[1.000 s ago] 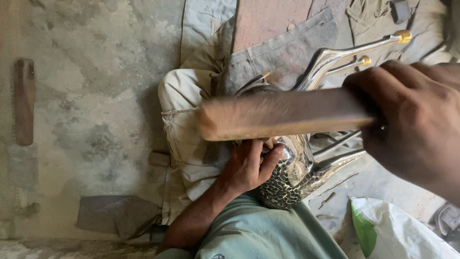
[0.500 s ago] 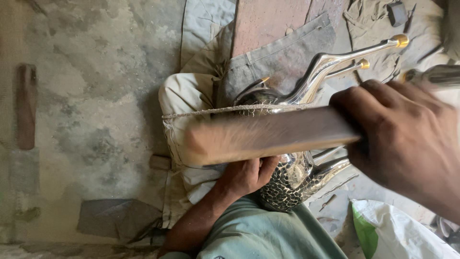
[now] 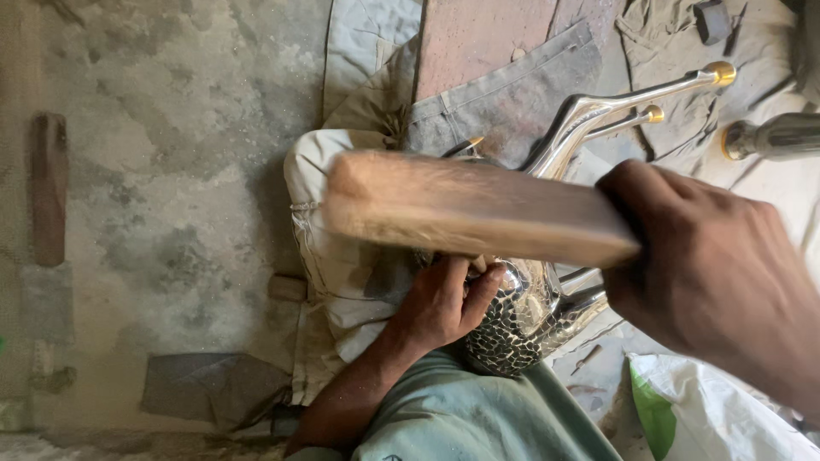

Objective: The person hammers a small metal punch against a polished metal object to create a textured pattern. They hold the object steady with one hand while striking the punch with a wooden mallet in the other hand.

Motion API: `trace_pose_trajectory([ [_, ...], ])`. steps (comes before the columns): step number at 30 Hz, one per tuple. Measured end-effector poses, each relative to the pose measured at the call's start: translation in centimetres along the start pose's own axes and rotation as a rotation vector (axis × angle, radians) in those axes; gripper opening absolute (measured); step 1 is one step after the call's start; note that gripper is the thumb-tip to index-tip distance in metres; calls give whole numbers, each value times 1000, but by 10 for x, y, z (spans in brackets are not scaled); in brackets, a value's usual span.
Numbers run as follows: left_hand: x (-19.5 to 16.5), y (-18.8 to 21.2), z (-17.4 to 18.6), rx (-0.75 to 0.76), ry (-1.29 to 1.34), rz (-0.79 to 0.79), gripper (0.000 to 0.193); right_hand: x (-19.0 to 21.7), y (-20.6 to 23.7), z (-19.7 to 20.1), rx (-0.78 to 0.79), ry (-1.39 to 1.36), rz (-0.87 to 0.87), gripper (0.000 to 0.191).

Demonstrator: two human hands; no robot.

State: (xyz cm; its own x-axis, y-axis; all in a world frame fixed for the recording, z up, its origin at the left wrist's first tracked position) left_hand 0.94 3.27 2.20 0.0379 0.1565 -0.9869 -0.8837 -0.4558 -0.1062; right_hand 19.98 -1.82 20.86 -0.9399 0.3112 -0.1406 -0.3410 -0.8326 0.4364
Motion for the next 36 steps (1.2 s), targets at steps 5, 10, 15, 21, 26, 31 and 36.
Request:
trace_pose_trajectory([
  [5, -8, 0, 4, -105, -116, -176, 22, 7, 1, 16, -218, -45, 31, 41],
  [10, -11, -1, 8, -127, -124, -266, 31, 20, -6, 30, -22, 209, 14, 31],
  [15, -3, 1, 4, -10, -22, -50, 27, 22, -10, 32, 277, 272, -98, 25],
  [21, 23, 18, -6, -58, -94, -170, 31, 19, 3, 25, 121, 225, -59, 25],
  [26, 45, 35, -15, -84, -337, -270, 42, 22, 16, 41, -261, -93, 71, 42],
  [31, 42, 33, -12, -138, -340, -300, 41, 28, 11, 40, -204, -120, -8, 37],
  [36, 30, 18, -5, -147, -129, -148, 40, 21, 18, 27, -31, 147, -36, 39],
])
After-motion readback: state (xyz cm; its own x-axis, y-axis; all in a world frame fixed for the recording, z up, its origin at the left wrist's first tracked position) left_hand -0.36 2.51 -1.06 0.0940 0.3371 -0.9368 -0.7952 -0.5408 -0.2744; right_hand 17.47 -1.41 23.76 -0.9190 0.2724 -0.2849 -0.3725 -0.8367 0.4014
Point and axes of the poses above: each hand's wrist, its own y-axis away from the middle knuckle, its own z-axis out of the back of the hand, x = y × z, the point moved 3 cm from there along -y, towards the middle knuckle, and after that the axes turned 1 degree about -y, right-handed, at the moved point
